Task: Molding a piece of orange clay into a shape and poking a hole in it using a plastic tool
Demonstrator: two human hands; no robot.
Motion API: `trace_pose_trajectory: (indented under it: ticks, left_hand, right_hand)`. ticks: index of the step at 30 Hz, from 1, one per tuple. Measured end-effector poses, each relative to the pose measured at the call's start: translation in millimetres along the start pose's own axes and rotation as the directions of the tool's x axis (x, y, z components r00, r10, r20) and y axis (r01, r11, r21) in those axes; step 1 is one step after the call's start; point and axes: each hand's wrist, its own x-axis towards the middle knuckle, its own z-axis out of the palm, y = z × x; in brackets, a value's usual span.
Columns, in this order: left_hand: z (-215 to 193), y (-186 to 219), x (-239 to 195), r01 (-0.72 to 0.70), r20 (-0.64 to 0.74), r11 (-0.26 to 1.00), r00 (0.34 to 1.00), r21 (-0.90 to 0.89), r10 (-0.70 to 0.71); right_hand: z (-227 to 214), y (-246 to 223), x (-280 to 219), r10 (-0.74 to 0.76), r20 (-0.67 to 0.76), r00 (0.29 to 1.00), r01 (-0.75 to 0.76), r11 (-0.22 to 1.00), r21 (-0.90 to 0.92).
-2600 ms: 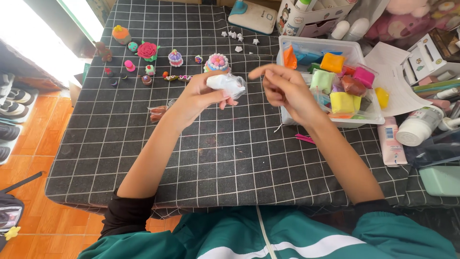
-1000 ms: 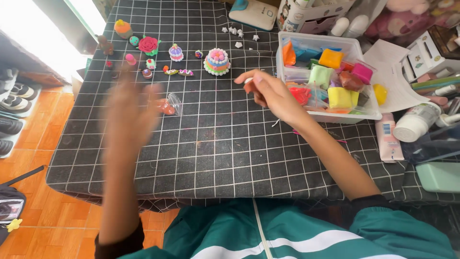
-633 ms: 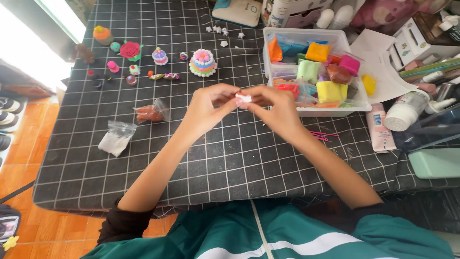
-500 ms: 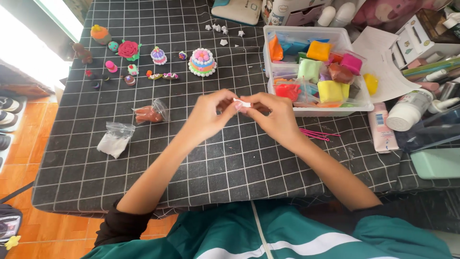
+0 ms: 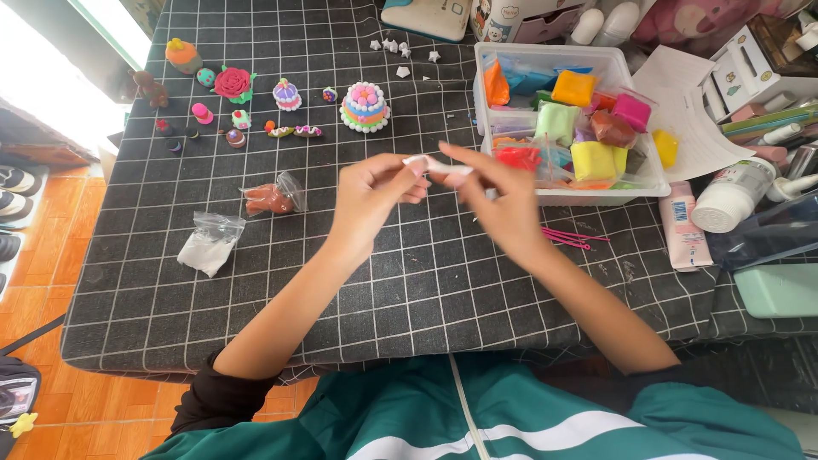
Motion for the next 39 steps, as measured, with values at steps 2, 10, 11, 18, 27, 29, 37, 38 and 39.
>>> trace_pose_trajectory:
  ticks: [2, 10, 11, 18, 27, 29, 37, 38, 39]
  left_hand:
    - [2, 2, -2, 0.007, 0.076, 1.0, 0.997, 0.004, -0.007]
    - [0, 6, -8, -0.002, 0.246, 0.994, 0.969, 0.11, -0.025]
    - [-2, 5, -8, 0.003, 0.251, 0.995, 0.968, 0.1, -0.028]
    - [-7, -9, -1, -0.048, 0.215, 0.995, 0.976, 0.089, 0.028]
    - [1, -8, 1, -0.052, 0.054, 0.997, 0.997, 0.052, 0.049]
    - [4, -2, -4, -0.04, 0.1, 0.999, 0.994, 0.032, 0.037]
    - [4, -2, -5, -0.069, 0.191, 0.986, 0.981, 0.15, 0.04]
    - [-1, -15, -1, -0.081, 0.231, 0.985, 0.972, 0.151, 0.044]
    - [-6, -29, 3, -0.093, 0.271, 0.984, 0.961, 0.152, 0.049]
  right_hand:
    - [7, 6, -3, 0.003, 0.033, 0.999, -0.004, 0.999, 0.036]
    - [8, 22, -2, -0.056, 0.139, 0.989, 0.071, 0.992, -0.105]
    - [9, 20, -2, -0.073, 0.127, 0.989, 0.087, 0.991, -0.104]
    - [2, 21, 0, -0.033, 0.022, 0.999, 0.034, 0.999, -0.022]
    - [2, 12, -3, 0.14, 0.132, 0.981, -0.183, 0.891, 0.415]
    - [2, 14, -4, 0.156, 0.139, 0.978, -0.193, 0.927, 0.322]
    - [3, 26, 0, 0.161, 0.199, 0.967, -0.211, 0.943, 0.258]
    - [3, 19, 1, 0.09, 0.196, 0.976, -0.126, 0.976, 0.179]
    - [4, 11, 2, 0.018, 0.2, 0.98, -0.038, 0.994, 0.098]
